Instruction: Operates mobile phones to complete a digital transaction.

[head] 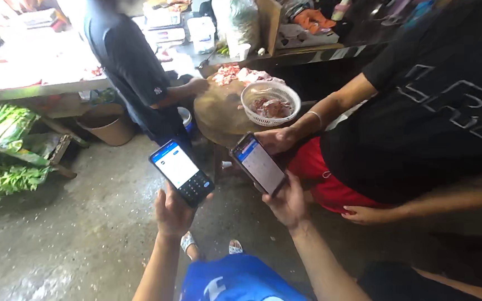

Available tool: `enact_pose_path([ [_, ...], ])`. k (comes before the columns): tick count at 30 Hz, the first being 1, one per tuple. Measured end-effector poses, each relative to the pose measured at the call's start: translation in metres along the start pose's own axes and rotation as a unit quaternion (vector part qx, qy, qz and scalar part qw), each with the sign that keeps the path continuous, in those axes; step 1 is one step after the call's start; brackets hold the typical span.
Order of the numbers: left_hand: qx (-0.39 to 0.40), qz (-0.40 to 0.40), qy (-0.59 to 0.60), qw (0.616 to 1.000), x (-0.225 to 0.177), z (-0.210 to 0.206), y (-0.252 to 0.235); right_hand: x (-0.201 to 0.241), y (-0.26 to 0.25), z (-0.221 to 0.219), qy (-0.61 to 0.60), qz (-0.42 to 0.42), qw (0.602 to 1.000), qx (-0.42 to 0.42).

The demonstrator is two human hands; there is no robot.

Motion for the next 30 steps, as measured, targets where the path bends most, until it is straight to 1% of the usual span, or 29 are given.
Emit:
enact_pose_path([
  [2,-0.01,-0.011,-0.027,1.0,0.0,0.0,-0.003,-0.03,0.022,0.002,0.014,-0.044,0.999,-0.015],
  [3,-0.014,-0.019,-0.042,0.999,-0.001,0.0,-0.004,-0.047,0.031,0.0,0.02,-0.071,0.997,-0.004],
  [4,-0.018,-0.027,-0.057,0.998,-0.002,0.001,-0.007,-0.063,0.039,-0.004,0.013,-0.1,0.995,0.027],
  [6,-0.025,-0.033,-0.076,0.996,-0.001,0.002,-0.01,-0.092,0.054,-0.014,-0.019,-0.158,0.981,0.113],
  [9,-0.023,-0.03,-0.055,0.998,0.003,0.0,-0.014,-0.121,0.063,-0.028,-0.059,-0.223,0.942,0.244],
  [11,-0.025,-0.028,-0.043,0.998,0.006,-0.001,-0.016,-0.133,0.064,-0.04,-0.055,-0.261,0.917,0.296],
  [13,-0.049,-0.021,-0.049,0.997,0.008,0.001,-0.014,-0.144,0.062,-0.045,-0.053,-0.293,0.905,0.305],
  [14,-0.057,-0.021,-0.03,0.998,0.007,0.0,-0.014,-0.149,0.06,-0.047,-0.053,-0.304,0.902,0.301],
  [18,-0.055,-0.018,0.008,0.998,0.004,-0.004,-0.014,-0.164,0.055,-0.053,-0.056,-0.344,0.896,0.276],
  [20,-0.052,-0.026,0.019,0.998,0.0,-0.001,-0.012,-0.17,0.058,-0.055,-0.045,-0.353,0.888,0.292],
  [22,-0.074,-0.033,0.021,0.997,-0.004,0.007,-0.01,-0.175,0.06,-0.058,-0.011,-0.358,0.877,0.32],
  [23,-0.076,-0.036,0.019,0.996,-0.005,0.012,-0.009,-0.178,0.062,-0.059,-0.003,-0.367,0.869,0.332],
  [24,-0.094,-0.038,0.022,0.995,-0.006,0.019,-0.007,-0.182,0.062,-0.061,0.004,-0.379,0.86,0.341],
  [27,-0.172,-0.041,-0.001,0.984,-0.008,0.038,0.002,-0.195,0.058,-0.068,0.062,-0.402,0.849,0.336],
  [30,-0.204,-0.044,-0.025,0.978,-0.004,0.056,0.016,-0.207,0.047,-0.072,0.185,-0.38,0.854,0.305],
])
Point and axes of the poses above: each hand's wrist, its own y-axis away from the middle knuckle, its own z-axis out of the back of the hand, x = y × z, the point moved 10 cm from there along -y, towards the middle knuckle, and after that the axes turned 11 degrees about -z, right-handed, at the moved point
